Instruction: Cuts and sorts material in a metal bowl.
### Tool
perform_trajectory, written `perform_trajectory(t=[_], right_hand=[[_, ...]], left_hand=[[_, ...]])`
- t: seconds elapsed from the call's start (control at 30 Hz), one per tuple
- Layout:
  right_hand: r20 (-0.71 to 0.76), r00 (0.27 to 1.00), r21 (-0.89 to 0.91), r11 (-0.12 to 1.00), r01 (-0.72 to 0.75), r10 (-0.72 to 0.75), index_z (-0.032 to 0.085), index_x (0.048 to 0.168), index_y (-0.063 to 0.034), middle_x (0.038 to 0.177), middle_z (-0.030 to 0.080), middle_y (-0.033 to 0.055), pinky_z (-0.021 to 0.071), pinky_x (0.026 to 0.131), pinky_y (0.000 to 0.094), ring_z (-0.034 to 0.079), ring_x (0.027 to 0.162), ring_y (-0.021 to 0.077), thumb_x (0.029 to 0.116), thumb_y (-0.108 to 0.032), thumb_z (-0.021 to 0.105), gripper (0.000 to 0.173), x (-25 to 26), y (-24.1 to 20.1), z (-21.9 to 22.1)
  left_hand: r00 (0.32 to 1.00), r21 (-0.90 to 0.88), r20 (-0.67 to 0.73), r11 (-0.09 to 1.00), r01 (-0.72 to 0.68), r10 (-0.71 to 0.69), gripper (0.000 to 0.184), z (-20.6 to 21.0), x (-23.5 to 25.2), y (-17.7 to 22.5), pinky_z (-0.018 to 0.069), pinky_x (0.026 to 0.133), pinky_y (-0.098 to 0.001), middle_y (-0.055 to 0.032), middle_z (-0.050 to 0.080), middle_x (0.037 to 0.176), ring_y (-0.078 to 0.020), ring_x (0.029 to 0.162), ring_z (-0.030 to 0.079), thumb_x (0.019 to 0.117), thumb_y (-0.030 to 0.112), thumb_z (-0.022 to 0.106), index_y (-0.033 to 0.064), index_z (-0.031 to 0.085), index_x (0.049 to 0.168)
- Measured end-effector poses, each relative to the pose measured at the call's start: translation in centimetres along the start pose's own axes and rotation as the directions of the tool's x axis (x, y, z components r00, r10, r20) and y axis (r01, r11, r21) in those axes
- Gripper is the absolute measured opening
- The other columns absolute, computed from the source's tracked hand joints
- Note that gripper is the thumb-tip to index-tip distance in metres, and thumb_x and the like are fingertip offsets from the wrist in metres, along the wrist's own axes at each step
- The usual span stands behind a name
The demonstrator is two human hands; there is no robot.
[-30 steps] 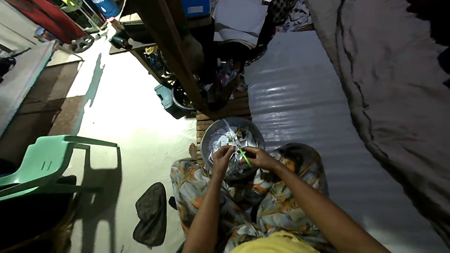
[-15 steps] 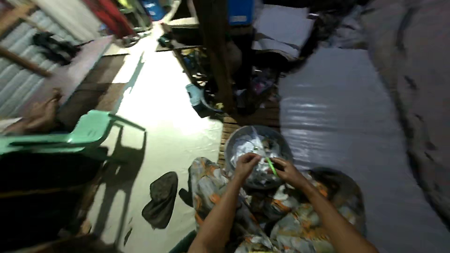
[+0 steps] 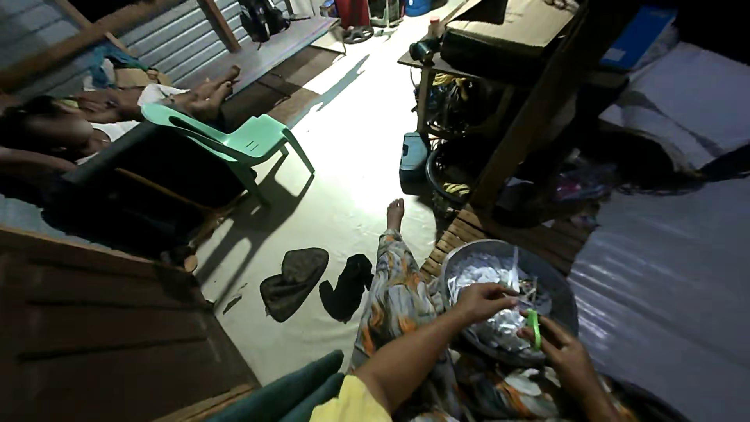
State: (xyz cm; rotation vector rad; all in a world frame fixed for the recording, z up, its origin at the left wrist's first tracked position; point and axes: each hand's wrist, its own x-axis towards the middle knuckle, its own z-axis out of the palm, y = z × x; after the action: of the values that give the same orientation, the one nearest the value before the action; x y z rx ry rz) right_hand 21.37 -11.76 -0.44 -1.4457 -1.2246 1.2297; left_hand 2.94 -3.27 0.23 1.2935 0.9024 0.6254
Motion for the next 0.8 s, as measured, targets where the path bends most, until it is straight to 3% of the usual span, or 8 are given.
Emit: perform_trajectory(t=[0.1,0.3,0.43,0.53,0.8], right_hand=[[-0.014,1.0,-0.007,1.0,0.021,-0.021,0.061,0.123,0.0082,0.098,0.071,0.0005,0.0569,0.075,0.0162,0.066,0.078,-0.0024,0.0876,-0.008,0.065,0.04,-0.3,-0.3,0.2],[-0.028,1.0,-0.076,0.997,0.005,-0.007,0.063,0.123,0.0087,0.104,0.072,0.0119,0.0576,0.078,0.0231,0.067,0.08,0.0055,0.0881,-0.009,0.068,0.04,-0.2,-0.1,0.4],[-0.018,1.0,-0.079,0.997,-0.003,0.002,0.065,0.123,0.0069,0.097,0.073,0.0117,0.0588,0.078,0.0272,0.069,0.079,0.0091,0.0871,-0.01,0.069,0.04,-0.1,-0.2,0.7],[0.006,1.0,-0.078,0.997,-0.017,0.018,0.065,0.125,0.0065,0.102,0.073,0.0152,0.0582,0.08,0.0307,0.069,0.082,0.013,0.0879,-0.007,0.07,0.04,-0.1,-0.3,0.9],[0.052,0.997,-0.121,0.991,-0.05,0.057,0.065,0.127,0.0054,0.097,0.072,0.0165,0.0567,0.079,0.0372,0.068,0.079,0.018,0.0897,-0.01,0.074,0.042,0.2,-0.5,0.9]], left_hand=[[1.0,-0.143,-0.009,0.99,0.008,-0.009,0.043,0.5,0.1,0.1,0.0536,0.088,-0.0351,-0.0205,0.068,0.106,-0.017,0.089,0.065,0.1014,0.007,0.06,-0.0079,0.051,0.14],[0.999,-0.134,-0.054,0.991,-0.008,0.001,0.022,1.1,0.0,0.7,0.0533,0.082,-0.0263,-0.0105,0.069,0.095,-0.007,0.082,0.062,0.1013,0.007,0.06,-0.0103,0.067,0.113],[0.996,-0.139,-0.093,0.99,-0.002,-0.011,0.02,0.4,-0.1,0.2,0.054,0.083,-0.0264,-0.0091,0.069,0.095,-0.0066,0.083,0.063,0.1012,0.007,0.059,-0.0097,0.066,0.111],[0.994,-0.119,-0.108,0.993,0.02,-0.033,0.02,0.0,-0.6,0.0,0.0539,0.086,-0.0268,-0.0093,0.069,0.096,-0.0069,0.085,0.064,0.1007,0.006,0.06,-0.0099,0.066,0.111],[0.996,-0.139,-0.083,0.99,0.01,-0.021,0.022,0.5,-0.8,0.2,0.054,0.085,-0.0269,-0.0101,0.068,0.103,-0.0078,0.088,0.063,0.098,0.002,0.061,-0.0101,0.064,0.116]])
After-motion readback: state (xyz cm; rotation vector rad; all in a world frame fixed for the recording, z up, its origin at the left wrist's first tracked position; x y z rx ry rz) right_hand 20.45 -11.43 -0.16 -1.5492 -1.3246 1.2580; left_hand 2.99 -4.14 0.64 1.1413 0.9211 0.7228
